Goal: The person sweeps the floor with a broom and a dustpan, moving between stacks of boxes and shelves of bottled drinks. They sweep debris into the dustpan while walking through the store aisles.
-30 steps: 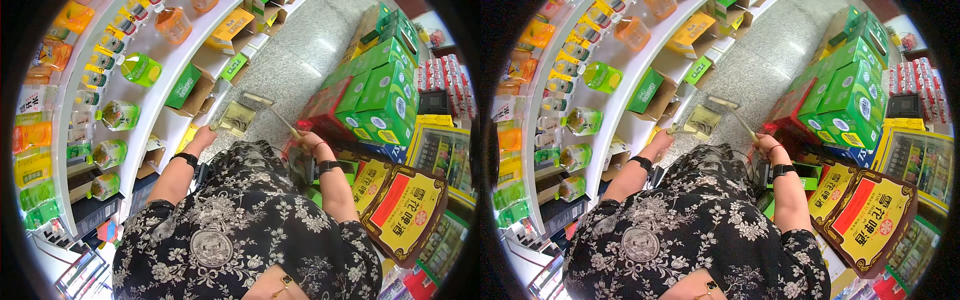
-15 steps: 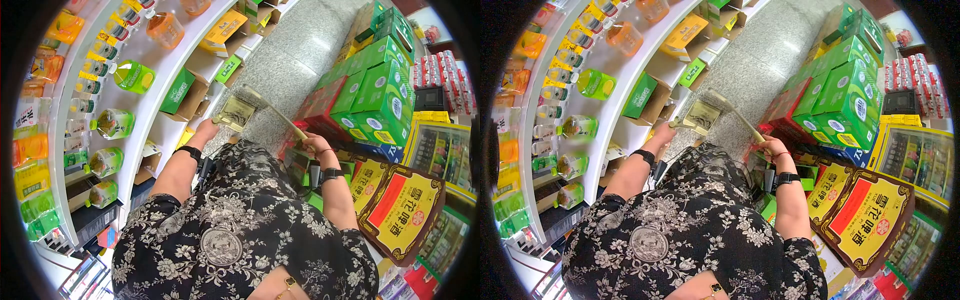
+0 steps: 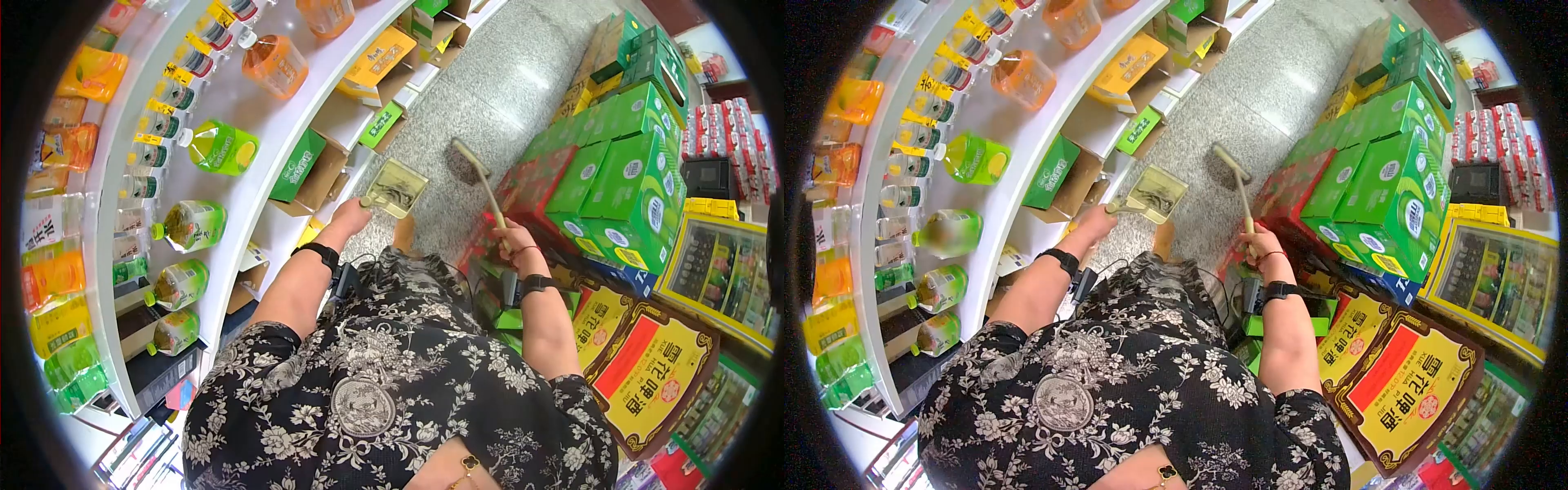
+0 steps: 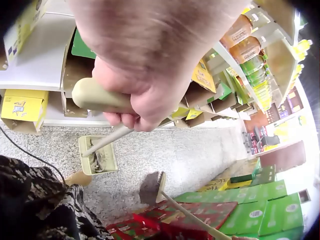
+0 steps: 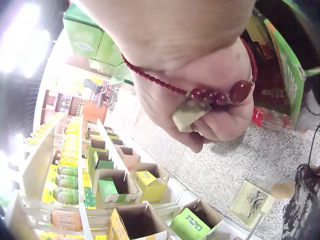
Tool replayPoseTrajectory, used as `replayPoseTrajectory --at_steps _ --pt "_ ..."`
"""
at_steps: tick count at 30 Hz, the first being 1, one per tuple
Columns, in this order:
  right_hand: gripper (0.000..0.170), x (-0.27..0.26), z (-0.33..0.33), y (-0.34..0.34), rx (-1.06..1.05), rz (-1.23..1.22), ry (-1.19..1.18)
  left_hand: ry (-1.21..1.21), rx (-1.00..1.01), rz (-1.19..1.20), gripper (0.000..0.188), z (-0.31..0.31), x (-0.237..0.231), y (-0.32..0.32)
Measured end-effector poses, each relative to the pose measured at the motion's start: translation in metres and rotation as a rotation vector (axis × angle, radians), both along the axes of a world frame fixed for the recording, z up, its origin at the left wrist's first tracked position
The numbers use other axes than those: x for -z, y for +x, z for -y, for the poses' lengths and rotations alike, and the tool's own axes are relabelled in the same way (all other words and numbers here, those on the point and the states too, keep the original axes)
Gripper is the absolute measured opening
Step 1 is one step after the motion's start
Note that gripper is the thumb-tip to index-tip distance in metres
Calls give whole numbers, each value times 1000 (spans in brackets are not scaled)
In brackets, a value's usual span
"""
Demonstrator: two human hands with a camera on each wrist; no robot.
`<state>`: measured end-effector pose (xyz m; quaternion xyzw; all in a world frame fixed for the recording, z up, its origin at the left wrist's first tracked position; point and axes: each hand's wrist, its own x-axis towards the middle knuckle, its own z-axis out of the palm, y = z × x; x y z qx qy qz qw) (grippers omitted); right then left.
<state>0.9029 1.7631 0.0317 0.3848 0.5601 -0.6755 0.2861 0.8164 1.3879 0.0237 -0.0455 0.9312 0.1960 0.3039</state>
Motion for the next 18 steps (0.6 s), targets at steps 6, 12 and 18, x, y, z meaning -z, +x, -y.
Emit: replayPoseTrajectory --at_steps 6,12,18 --pt "46 -28 12 -15 -324 44 109 74 30 24 36 -2 2 -27" --pt "51 -43 -4 -21 -319 51 -35 111 48 48 34 -12 0 -61" --pt "56 -45 -27 -27 -24 72 -120 160 72 53 32 -7 8 -81"
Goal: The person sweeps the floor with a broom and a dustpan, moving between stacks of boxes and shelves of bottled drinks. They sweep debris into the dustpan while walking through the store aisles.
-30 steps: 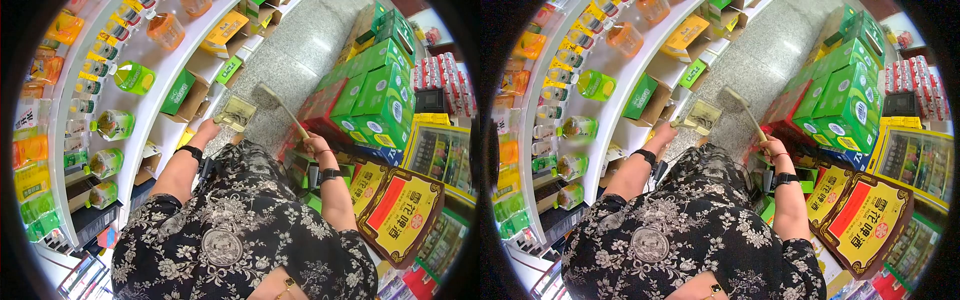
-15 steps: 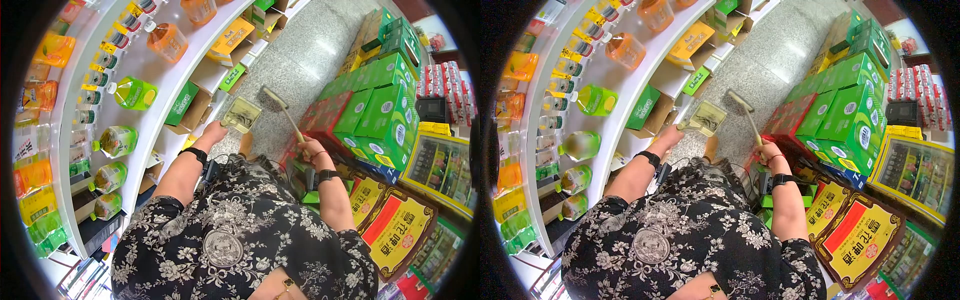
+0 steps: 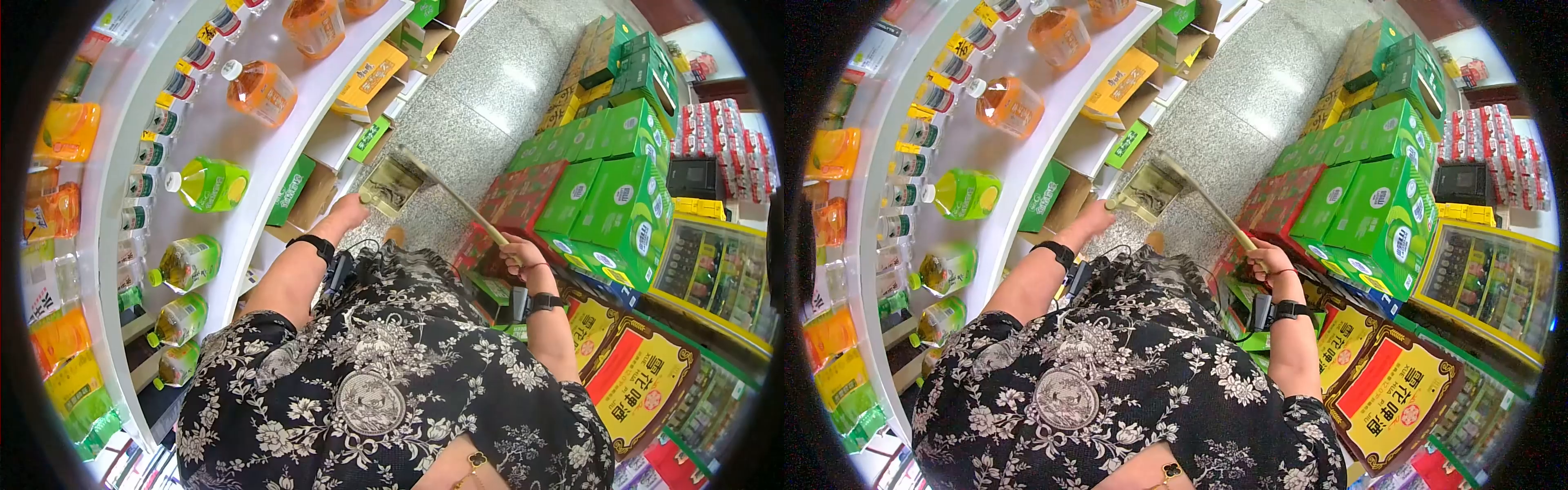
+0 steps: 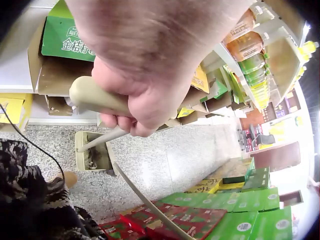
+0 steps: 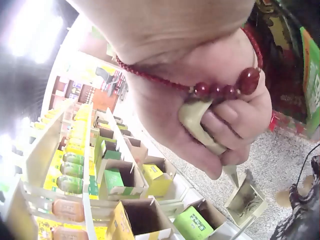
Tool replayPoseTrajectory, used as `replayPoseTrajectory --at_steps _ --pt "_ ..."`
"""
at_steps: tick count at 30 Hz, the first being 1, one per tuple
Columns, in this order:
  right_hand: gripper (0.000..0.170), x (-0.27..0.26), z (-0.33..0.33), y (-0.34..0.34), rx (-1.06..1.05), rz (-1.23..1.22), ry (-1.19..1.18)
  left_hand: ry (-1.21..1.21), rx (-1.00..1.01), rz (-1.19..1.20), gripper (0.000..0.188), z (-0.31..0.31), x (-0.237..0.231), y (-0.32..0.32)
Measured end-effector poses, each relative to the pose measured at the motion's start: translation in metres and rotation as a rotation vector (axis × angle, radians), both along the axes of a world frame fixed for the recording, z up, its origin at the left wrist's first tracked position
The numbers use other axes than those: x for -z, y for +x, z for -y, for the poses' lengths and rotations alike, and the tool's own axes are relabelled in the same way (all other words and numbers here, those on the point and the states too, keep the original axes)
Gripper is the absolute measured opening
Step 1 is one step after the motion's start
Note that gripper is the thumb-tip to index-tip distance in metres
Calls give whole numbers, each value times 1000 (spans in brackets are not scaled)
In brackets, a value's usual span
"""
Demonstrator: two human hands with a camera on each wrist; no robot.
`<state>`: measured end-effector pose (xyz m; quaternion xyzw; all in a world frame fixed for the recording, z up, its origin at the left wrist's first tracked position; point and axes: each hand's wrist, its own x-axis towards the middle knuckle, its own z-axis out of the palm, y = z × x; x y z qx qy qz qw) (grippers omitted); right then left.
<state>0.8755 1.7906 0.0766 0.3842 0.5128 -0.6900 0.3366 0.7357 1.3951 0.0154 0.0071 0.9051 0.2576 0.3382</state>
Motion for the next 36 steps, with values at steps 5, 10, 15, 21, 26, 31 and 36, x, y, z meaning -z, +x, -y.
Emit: replayPoseTrajectory --at_steps 5,10,15,21,26,31,36 --pt "50 20 -4 -20 155 -31 151 -24 62 -81 32 -8 -14 -8" --pt "9 50 -3 -54 187 -83 155 11 40 -46 32 -11 -21 -9" --pt "18 47 24 -79 87 -97 189 -14 51 -84 31 -12 -36 -6" --pt "55 61 35 -78 -330 -150 226 19 71 -81 30 -6 -17 -13" --pt "56 29 41 -74 -402 -126 246 58 77 -143 29 -11 -23 -17" --pt "57 19 21 -69 -269 -87 94 75 90 -148 29 -13 -17 -22" --pt "57 14 -7 -79 -170 -35 205 76 58 -136 28 -16 -21 -20"
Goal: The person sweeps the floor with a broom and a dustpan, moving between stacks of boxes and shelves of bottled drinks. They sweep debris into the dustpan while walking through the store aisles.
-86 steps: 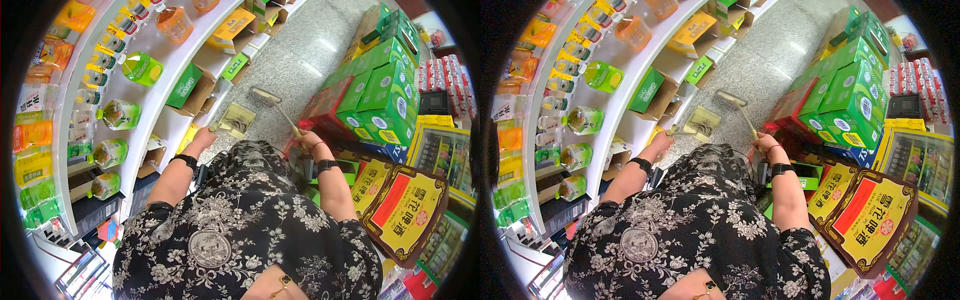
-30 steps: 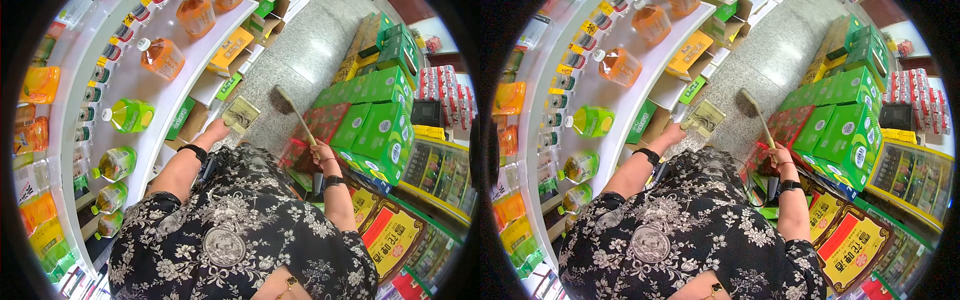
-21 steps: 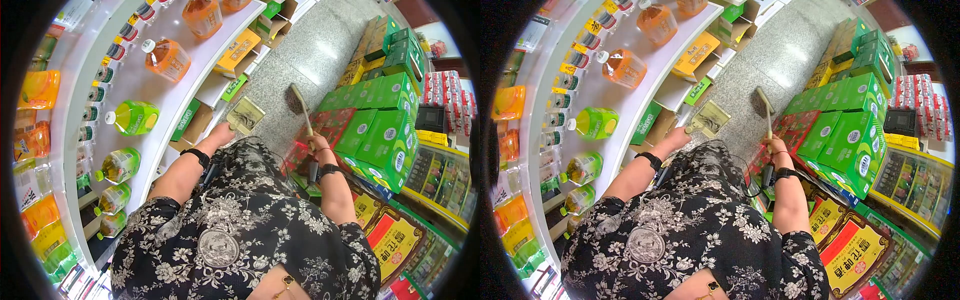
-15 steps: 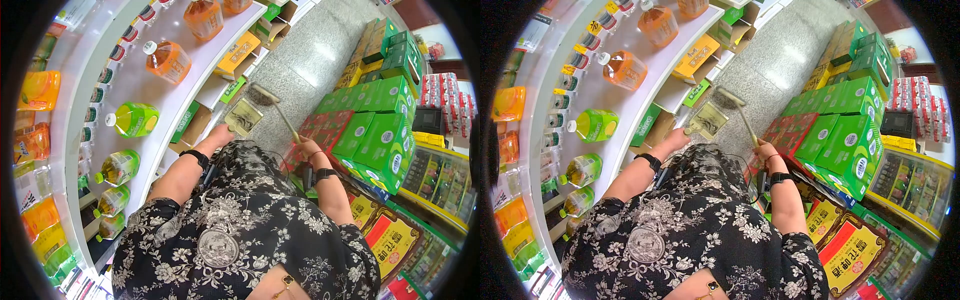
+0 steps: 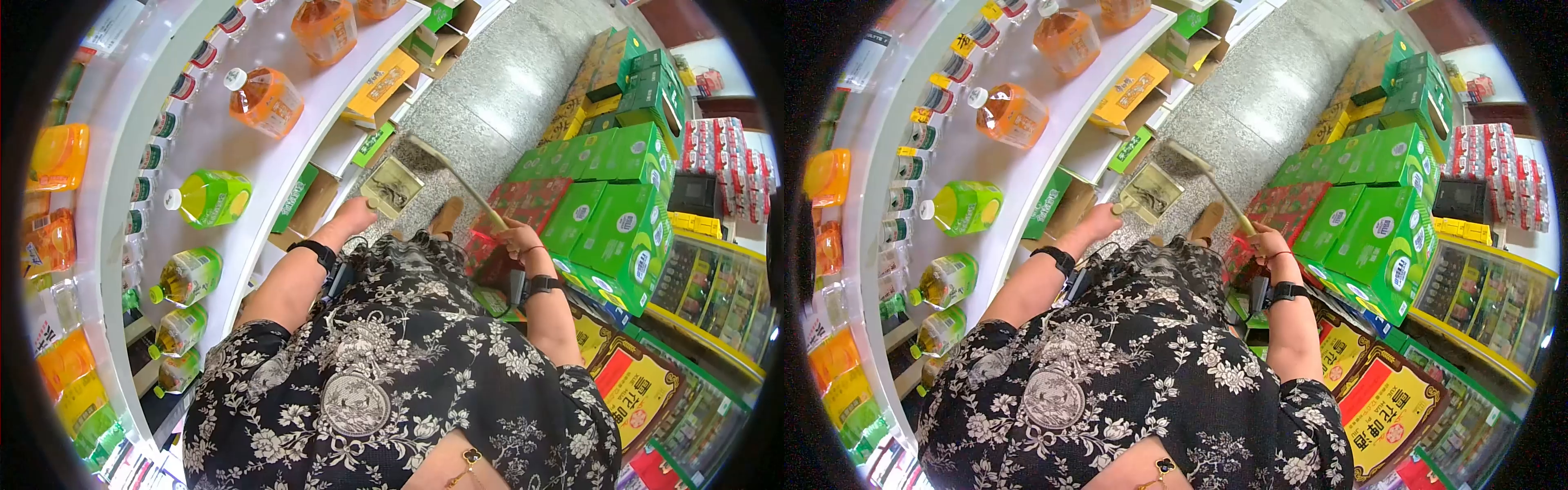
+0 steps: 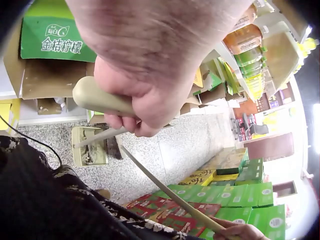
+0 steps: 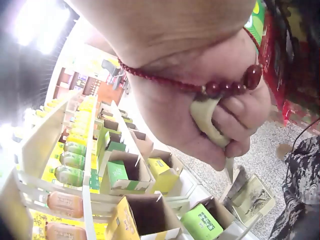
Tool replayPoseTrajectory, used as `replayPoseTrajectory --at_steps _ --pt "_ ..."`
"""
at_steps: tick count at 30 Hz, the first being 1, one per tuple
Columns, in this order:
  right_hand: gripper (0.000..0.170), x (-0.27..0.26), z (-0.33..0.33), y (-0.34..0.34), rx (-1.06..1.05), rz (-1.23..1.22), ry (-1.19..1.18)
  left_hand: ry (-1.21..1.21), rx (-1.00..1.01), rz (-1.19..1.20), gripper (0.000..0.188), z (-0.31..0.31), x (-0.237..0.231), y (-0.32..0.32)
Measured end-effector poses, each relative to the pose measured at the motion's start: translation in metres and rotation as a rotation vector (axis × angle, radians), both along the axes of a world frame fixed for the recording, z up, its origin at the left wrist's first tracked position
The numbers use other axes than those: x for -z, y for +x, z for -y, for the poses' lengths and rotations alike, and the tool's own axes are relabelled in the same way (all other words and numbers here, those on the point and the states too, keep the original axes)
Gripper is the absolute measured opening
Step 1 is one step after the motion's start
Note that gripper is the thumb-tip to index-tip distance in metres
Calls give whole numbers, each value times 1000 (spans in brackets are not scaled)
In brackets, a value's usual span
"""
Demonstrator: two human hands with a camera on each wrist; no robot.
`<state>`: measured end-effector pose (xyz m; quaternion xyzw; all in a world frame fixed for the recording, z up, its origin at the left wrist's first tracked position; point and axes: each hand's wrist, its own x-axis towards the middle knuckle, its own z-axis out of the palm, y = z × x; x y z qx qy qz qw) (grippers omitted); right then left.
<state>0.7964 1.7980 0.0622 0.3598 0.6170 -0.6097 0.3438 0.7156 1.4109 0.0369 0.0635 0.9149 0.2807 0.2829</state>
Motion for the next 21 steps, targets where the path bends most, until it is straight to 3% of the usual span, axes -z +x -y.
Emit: replayPoseTrajectory --at_steps 2,4,5,8,9,13,15,18,21 --pt "54 3 -9 -7 57 -13 -17 0 7 -42 29 0 2 -1" --pt "44 4 -16 -19 112 -59 55 -43 -6 8 30 -2 -5 0" --pt "29 17 -22 -24 88 -94 145 -83 -8 60 32 -2 -9 -1" --pt "18 20 -25 -42 179 -80 184 -89 9 102 32 -5 -17 -2" --pt "15 74 -49 -47 183 -180 115 -97 5 103 32 -7 -15 -3" --pt "14 59 -48 -60 238 -83 95 -104 -50 79 31 -10 -1 -5" --pt "13 61 -51 -61 170 -119 -3 -87 -60 48 30 -20 -1 -10" --pt "13 43 -50 -57 15 -126 77 -84 -83 76 31 -44 -6 -20" --pt "21 35 -62 -58 0 -127 -22 -116 -75 50 33 -62 0 -40"
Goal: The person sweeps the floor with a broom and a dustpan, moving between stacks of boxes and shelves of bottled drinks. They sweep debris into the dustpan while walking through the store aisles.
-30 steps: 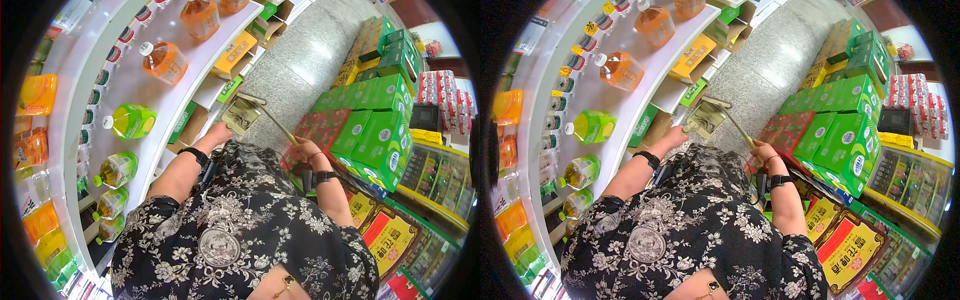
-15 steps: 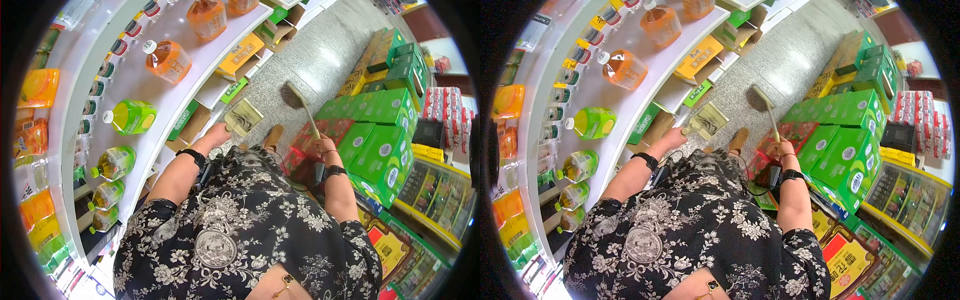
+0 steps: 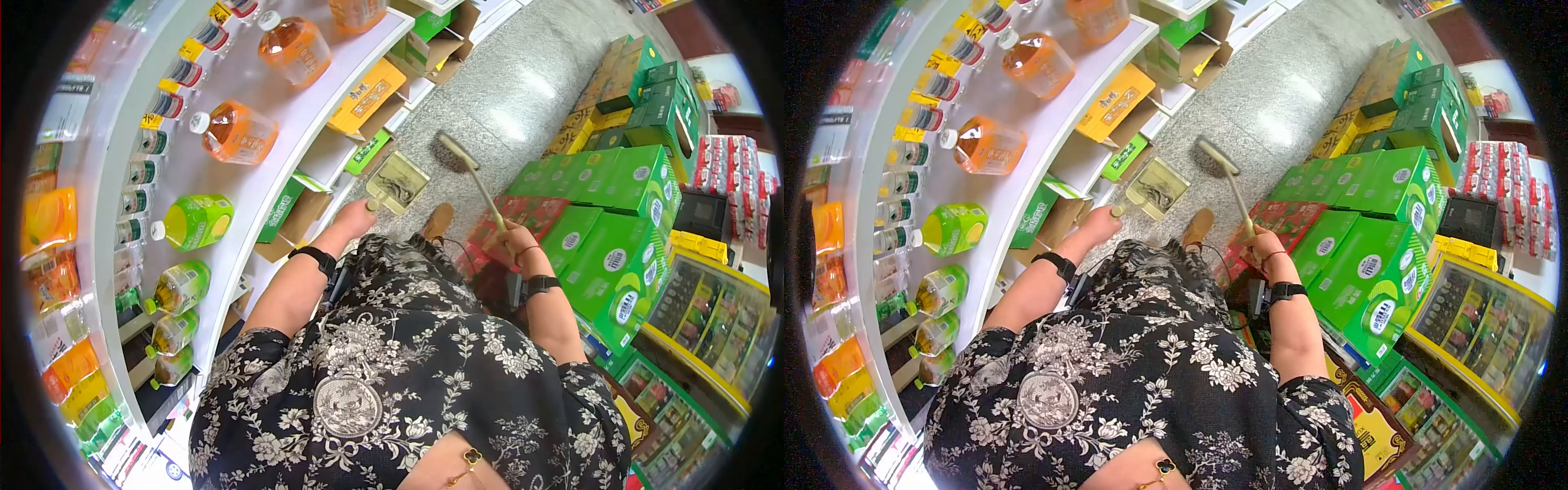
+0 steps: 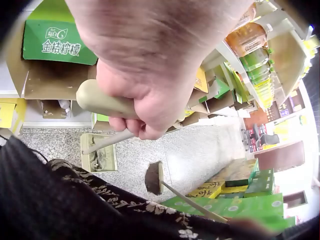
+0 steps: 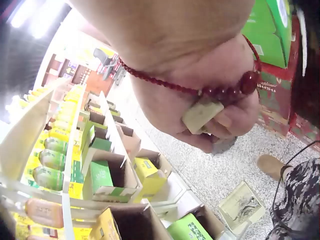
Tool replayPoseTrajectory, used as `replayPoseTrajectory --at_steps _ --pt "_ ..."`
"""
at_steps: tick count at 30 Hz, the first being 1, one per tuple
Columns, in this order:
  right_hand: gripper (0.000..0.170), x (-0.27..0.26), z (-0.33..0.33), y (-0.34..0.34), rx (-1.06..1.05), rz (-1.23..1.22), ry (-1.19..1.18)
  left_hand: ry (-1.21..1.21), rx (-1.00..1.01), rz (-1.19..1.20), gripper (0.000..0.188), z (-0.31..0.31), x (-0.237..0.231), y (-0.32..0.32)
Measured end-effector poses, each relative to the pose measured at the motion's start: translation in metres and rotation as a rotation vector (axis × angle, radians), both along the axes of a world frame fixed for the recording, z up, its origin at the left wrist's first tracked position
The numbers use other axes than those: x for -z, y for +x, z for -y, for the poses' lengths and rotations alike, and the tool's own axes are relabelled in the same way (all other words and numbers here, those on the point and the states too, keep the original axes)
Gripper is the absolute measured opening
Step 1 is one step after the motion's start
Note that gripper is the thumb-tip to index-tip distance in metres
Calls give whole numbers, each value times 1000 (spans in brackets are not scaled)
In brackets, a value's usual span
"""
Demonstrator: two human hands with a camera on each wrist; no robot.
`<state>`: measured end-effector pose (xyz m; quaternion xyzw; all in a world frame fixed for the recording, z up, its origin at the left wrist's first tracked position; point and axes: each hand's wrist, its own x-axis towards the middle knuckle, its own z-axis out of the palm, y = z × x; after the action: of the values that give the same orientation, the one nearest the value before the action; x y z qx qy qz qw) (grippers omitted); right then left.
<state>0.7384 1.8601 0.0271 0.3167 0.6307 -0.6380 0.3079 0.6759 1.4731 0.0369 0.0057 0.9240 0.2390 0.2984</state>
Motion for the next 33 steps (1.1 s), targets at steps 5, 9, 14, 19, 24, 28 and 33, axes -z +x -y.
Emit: replayPoseTrajectory --at_steps 5,9,14,19,24,28,33 --pt "54 -32 -20 -13 -198 35 -17 16 17 -25 35 -23 2 -28" --pt "55 -61 -22 -26 -127 93 -35 20 -23 52 36 -39 -14 -42" --pt "54 -65 -50 -46 -68 44 62 35 -32 28 34 -50 -7 -55" --pt "58 -14 -86 -76 39 15 159 30 -14 22 34 -61 -3 -66" --pt "58 -3 -99 -99 173 82 143 78 -66 -11 34 -76 0 -76" --pt "40 -8 -104 -97 148 73 94 56 -84 -2 34 -98 -6 -89" --pt "35 -17 -107 -90 -43 -1 42 34 -102 41 33 -125 7 -118"
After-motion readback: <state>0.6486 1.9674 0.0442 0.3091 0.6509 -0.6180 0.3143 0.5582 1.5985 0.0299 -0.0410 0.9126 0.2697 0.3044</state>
